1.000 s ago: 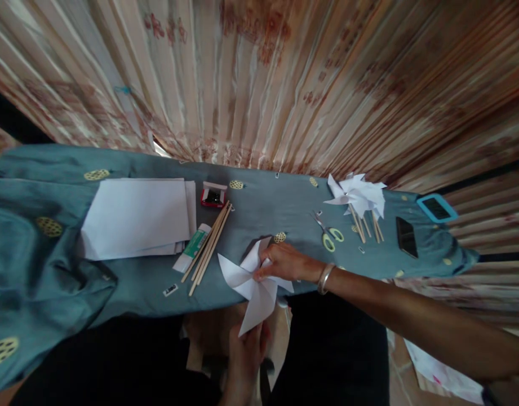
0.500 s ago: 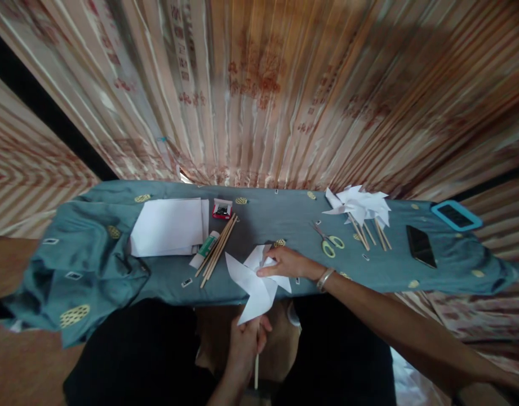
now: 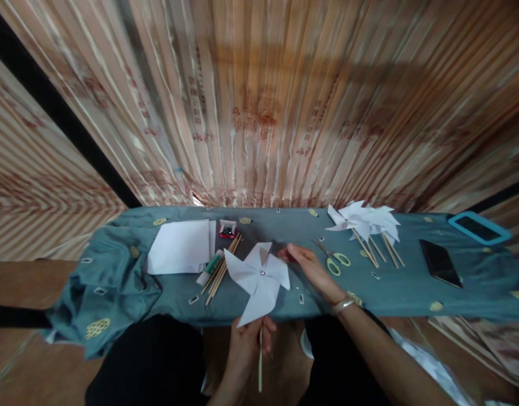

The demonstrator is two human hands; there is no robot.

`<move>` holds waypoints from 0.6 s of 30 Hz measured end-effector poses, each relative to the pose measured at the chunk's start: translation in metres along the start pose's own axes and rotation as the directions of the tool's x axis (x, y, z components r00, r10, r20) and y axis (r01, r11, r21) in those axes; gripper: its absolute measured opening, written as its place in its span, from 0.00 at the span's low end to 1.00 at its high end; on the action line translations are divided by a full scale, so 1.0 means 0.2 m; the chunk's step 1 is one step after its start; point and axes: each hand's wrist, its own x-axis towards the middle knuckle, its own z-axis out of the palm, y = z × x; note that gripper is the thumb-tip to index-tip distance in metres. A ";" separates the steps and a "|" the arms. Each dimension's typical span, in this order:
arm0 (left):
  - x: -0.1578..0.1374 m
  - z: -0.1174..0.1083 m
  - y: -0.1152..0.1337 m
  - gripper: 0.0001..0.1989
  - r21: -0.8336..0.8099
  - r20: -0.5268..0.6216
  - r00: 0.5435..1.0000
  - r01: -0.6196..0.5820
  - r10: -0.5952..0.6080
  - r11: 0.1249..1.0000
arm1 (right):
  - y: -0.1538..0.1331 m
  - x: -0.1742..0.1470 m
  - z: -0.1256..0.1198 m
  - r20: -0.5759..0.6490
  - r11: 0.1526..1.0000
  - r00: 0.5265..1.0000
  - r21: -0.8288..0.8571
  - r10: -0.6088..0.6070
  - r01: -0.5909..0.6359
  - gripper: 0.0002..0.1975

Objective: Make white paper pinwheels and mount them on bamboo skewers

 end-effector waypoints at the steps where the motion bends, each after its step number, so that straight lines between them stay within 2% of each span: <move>1: 0.01 0.01 0.03 0.19 -0.015 0.002 1.000 -0.018 0.018 1.000 | 0.01 -0.01 -0.01 -0.129 0.995 0.991 0.092 -0.014 0.026 0.28; 3: 0.03 0.02 0.11 0.16 -0.053 -0.016 0.998 -0.069 0.069 0.996 | 0.04 -0.02 -0.03 -0.283 0.975 0.959 0.210 -0.010 0.072 0.25; 7: 0.07 0.07 0.29 0.12 -0.136 -0.100 0.990 -0.113 0.100 0.984 | 0.09 -0.10 0.01 -0.339 0.955 0.941 0.274 -0.014 0.113 0.22; 10: 0.14 0.11 0.38 0.16 -0.144 -0.127 0.974 -0.206 0.188 0.968 | 0.09 -0.18 0.09 -0.244 0.974 0.967 0.194 -0.069 0.119 0.21; 13: 0.21 0.15 0.41 0.18 -0.094 -0.081 0.957 -0.285 0.278 0.954 | 0.06 -0.25 0.18 -0.047 0.976 0.987 0.147 -0.153 0.158 0.19; 15: 0.25 0.16 0.40 0.18 -0.026 -0.080 0.958 -0.279 0.276 0.960 | 0.04 -0.28 0.22 0.081 0.978 0.979 0.106 -0.188 0.179 0.16; 18: 0.27 0.16 0.36 0.18 0.089 -0.117 0.970 -0.203 0.212 0.975 | 0.04 -0.28 0.26 0.117 0.985 0.980 0.079 -0.164 0.155 0.10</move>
